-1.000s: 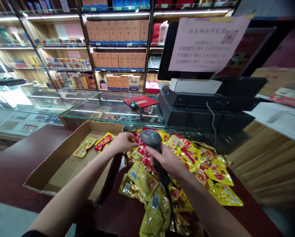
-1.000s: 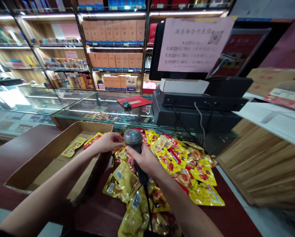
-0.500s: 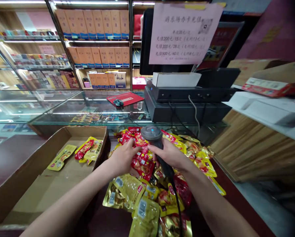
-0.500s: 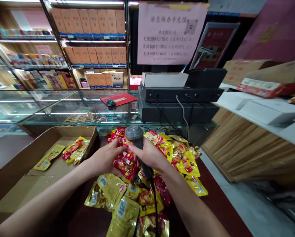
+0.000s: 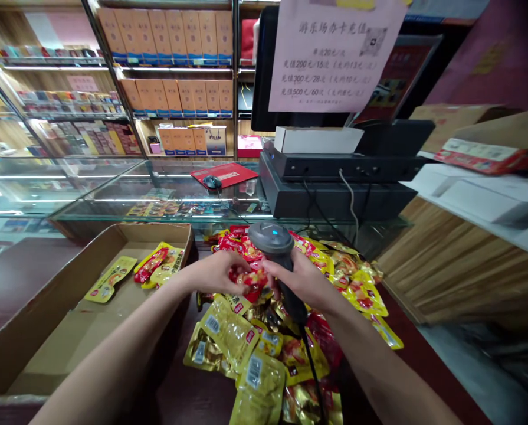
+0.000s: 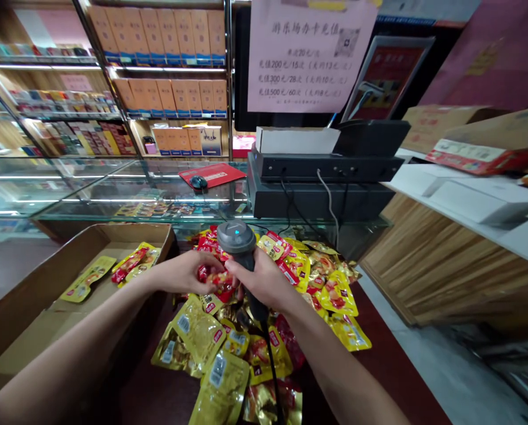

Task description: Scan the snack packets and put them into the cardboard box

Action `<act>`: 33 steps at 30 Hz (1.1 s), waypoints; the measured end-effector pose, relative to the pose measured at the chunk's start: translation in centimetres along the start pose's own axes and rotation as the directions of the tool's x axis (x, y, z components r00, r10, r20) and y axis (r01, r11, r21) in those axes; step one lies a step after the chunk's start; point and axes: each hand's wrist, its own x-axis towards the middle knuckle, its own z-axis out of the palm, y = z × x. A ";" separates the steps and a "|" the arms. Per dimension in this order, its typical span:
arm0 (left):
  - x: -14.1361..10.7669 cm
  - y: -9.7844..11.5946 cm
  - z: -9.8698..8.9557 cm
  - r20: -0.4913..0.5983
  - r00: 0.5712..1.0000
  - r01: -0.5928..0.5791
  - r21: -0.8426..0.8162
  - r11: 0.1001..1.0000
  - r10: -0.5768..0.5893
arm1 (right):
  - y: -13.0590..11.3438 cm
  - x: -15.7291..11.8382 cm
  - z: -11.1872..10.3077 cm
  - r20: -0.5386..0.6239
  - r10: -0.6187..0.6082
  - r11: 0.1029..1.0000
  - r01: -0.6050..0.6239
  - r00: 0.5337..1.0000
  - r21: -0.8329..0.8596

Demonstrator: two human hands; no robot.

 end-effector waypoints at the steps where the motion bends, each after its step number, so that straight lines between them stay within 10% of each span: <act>1: 0.0 -0.5 -0.5 0.026 0.998 0.053 -0.115 0.992 -0.051 | -0.3 -0.2 0.0 0.003 -0.006 1.000 0.006 1.000 0.023; 6: 0.4 -3.3 -1.6 0.111 0.963 0.259 -0.642 0.722 -0.246 | -0.8 -0.6 0.3 0.006 -0.003 0.999 0.002 1.000 0.054; 13: 1.1 -4.9 -1.8 -0.072 0.873 0.101 -0.941 0.323 -0.482 | 1.8 0.1 2.1 0.153 0.176 0.977 -0.191 0.973 0.092; 33: 1.4 -4.5 -1.2 -0.131 0.837 0.046 -0.951 0.306 -0.532 | 4.2 -0.3 4.6 0.253 0.152 0.984 -0.171 0.956 0.054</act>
